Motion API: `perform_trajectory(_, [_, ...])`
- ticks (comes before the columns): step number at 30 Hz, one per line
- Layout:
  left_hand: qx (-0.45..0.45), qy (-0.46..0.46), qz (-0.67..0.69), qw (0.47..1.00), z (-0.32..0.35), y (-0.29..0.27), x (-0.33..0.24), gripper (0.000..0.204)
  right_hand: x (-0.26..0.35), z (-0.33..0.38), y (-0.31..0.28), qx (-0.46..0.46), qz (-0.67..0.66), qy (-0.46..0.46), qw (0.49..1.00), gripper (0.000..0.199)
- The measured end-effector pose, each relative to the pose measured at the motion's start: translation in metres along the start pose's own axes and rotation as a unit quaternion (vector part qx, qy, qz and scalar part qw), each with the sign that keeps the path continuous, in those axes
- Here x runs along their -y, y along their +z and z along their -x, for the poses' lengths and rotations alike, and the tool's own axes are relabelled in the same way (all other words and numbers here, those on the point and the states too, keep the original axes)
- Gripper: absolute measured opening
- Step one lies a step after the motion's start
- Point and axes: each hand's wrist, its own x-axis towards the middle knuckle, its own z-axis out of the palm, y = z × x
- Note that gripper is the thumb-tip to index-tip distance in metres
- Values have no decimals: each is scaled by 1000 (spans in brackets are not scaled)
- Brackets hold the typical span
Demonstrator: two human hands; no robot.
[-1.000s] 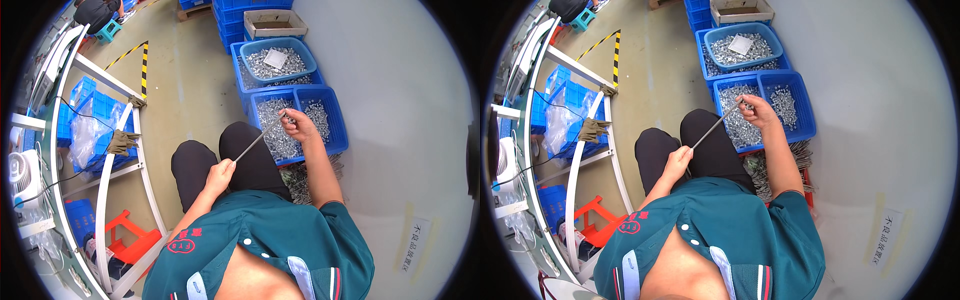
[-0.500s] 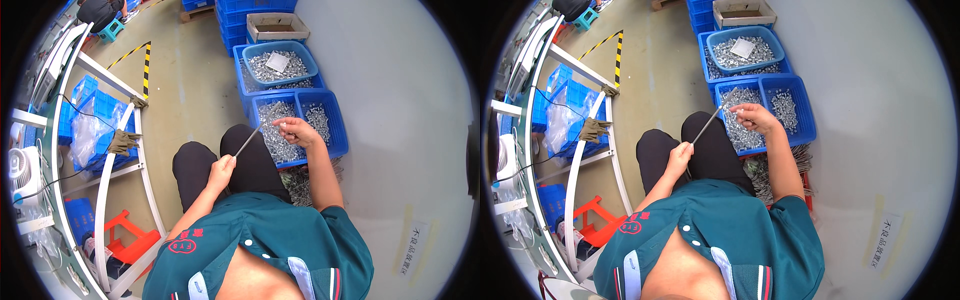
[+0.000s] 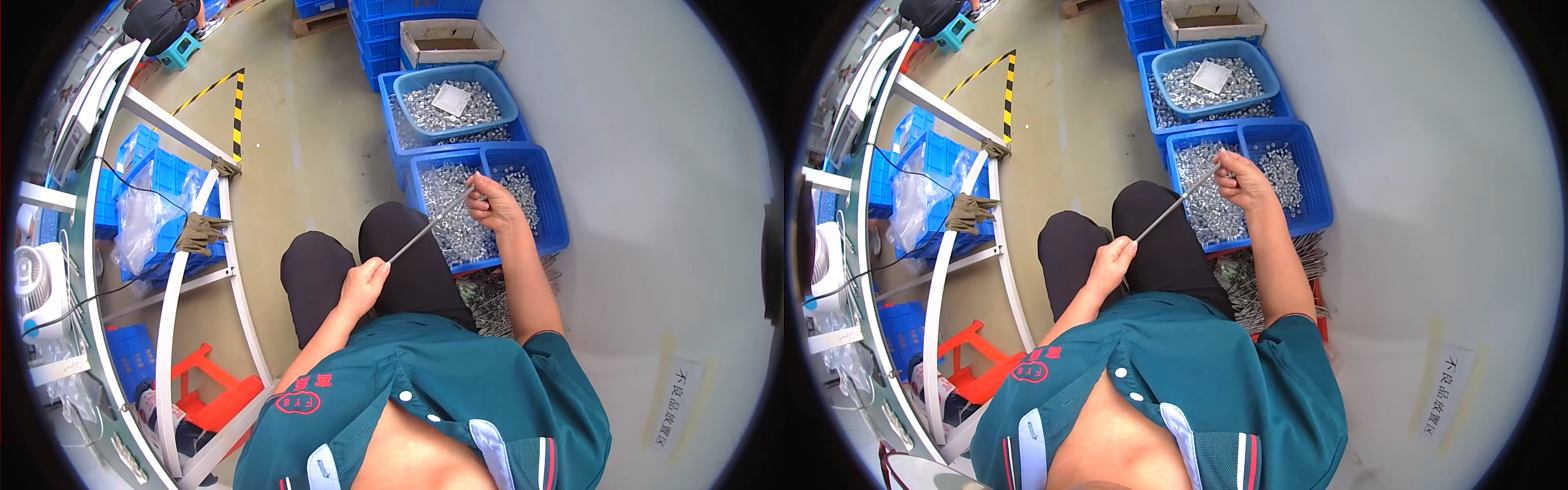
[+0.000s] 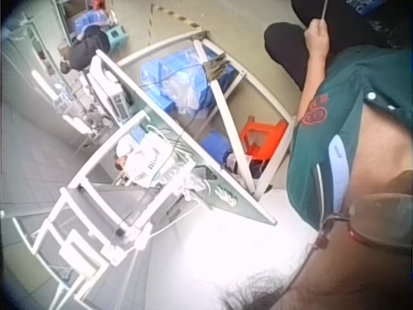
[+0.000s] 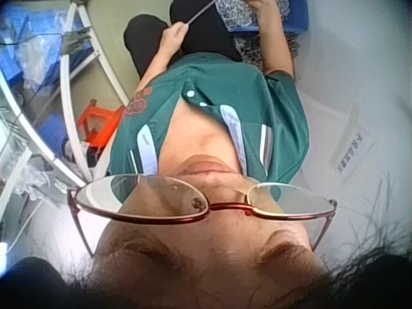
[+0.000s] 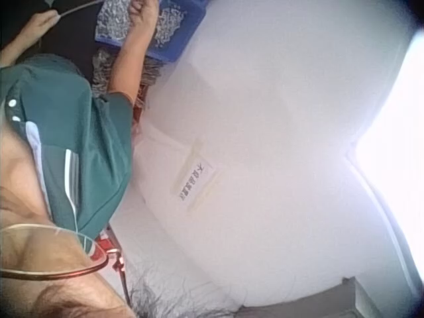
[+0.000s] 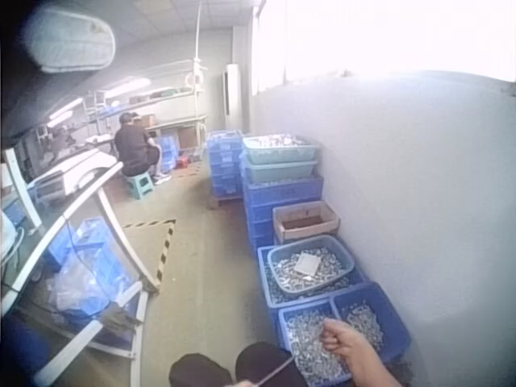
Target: Assembling small metal components onto a thin metal rod at a workstation.
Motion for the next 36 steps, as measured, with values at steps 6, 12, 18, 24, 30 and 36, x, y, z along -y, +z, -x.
perform_trajectory(6, [4,-22,-24,999,1,-1,-1,25,7,4,22,-123,284,-83,947,18])
perform_trajectory(12, [-3,-18,-3,1000,-2,4,-1,26,-19,2,27,-70,209,8,975,17])
perform_trajectory(18, [-29,-12,14,999,-2,1,6,27,-26,20,31,-48,54,20,997,27])
perform_trajectory(24, [-17,-15,16,1000,-3,1,2,27,-15,12,1,-47,-16,-30,998,24])
perform_trajectory(30, [-9,-6,3,1000,1,2,5,26,-7,2,-5,-4,-113,-7,994,22])
perform_trajectory(36, [-4,15,-21,1000,2,1,0,26,-10,1,6,-38,-77,-23,996,24])
